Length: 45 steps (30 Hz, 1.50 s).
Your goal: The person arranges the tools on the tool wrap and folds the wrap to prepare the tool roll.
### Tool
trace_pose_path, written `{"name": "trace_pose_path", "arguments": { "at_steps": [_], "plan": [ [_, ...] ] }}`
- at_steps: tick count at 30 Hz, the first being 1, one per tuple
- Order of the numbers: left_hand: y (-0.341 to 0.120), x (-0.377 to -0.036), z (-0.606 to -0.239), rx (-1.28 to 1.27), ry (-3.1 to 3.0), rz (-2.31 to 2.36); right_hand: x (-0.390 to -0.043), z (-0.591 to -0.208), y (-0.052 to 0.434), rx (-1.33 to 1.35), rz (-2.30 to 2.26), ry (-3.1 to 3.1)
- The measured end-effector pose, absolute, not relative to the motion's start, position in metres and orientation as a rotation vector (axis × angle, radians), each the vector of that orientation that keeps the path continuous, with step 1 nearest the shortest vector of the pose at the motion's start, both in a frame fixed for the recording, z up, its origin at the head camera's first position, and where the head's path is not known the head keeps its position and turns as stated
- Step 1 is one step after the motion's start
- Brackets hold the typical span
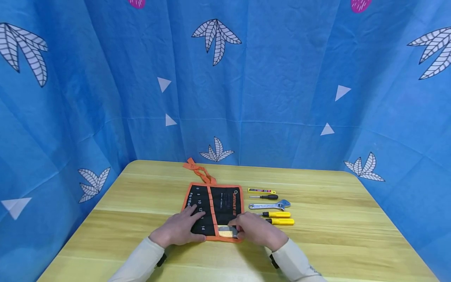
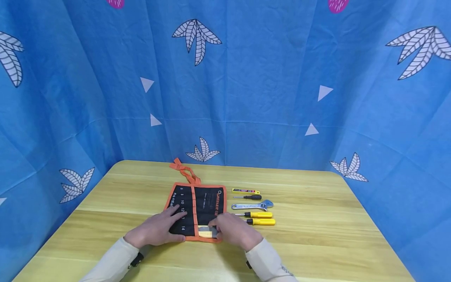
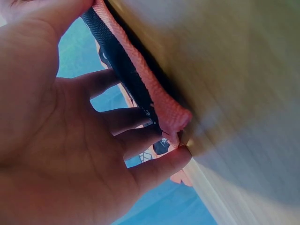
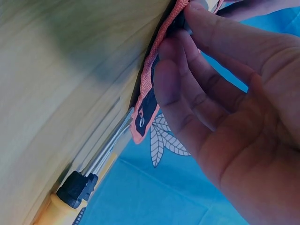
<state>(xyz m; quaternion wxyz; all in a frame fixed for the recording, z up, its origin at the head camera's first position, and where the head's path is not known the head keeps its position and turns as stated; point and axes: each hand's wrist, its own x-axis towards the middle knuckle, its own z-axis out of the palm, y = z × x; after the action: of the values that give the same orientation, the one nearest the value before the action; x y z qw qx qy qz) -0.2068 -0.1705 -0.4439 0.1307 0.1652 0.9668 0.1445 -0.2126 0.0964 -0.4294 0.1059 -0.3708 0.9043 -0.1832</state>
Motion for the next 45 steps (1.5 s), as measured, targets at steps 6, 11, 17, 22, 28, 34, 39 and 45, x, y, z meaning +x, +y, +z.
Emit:
{"name": "trace_pose_path", "arguments": {
  "at_steps": [6, 11, 17, 22, 28, 34, 39, 45],
  "plan": [
    [-0.1707, -0.2067, -0.4439, 0.487, 2.806, 0.423, -0.2127, -0.4302, 0.0958, -1.072, -0.533, 2.667],
    [-0.1705, -0.2068, -0.4433, 0.481, 2.804, 0.420, -0.2122, -0.4303, 0.0946, -1.064, -0.525, 2.676],
    [-0.1695, -0.2058, -0.4422, 0.470, 2.803, 0.422, -0.2103, -0.4297, 0.0926, -1.058, -0.535, 2.677],
    [-0.1695, -0.2056, -0.4424, 0.470, 2.802, 0.416, -0.2107, -0.4315, 0.0919, -1.042, -0.537, 2.679],
    [-0.1697, -0.2064, -0.4437, 0.475, 2.803, 0.410, -0.2116, -0.4347, 0.0910, -0.974, -0.562, 2.673],
    [-0.1698, -0.2071, -0.4446, 0.464, 2.805, 0.403, -0.2107, -0.4344, 0.0893, -0.931, -0.548, 2.701],
    [-0.1695, -0.2067, -0.4439, 0.474, 2.808, 0.395, -0.2105, -0.4347, 0.0884, -0.923, -0.521, 2.723],
    [-0.1694, -0.2069, -0.4443, 0.474, 2.810, 0.385, -0.2105, -0.4342, 0.0874, -0.957, -0.486, 2.735]
  ]
}}
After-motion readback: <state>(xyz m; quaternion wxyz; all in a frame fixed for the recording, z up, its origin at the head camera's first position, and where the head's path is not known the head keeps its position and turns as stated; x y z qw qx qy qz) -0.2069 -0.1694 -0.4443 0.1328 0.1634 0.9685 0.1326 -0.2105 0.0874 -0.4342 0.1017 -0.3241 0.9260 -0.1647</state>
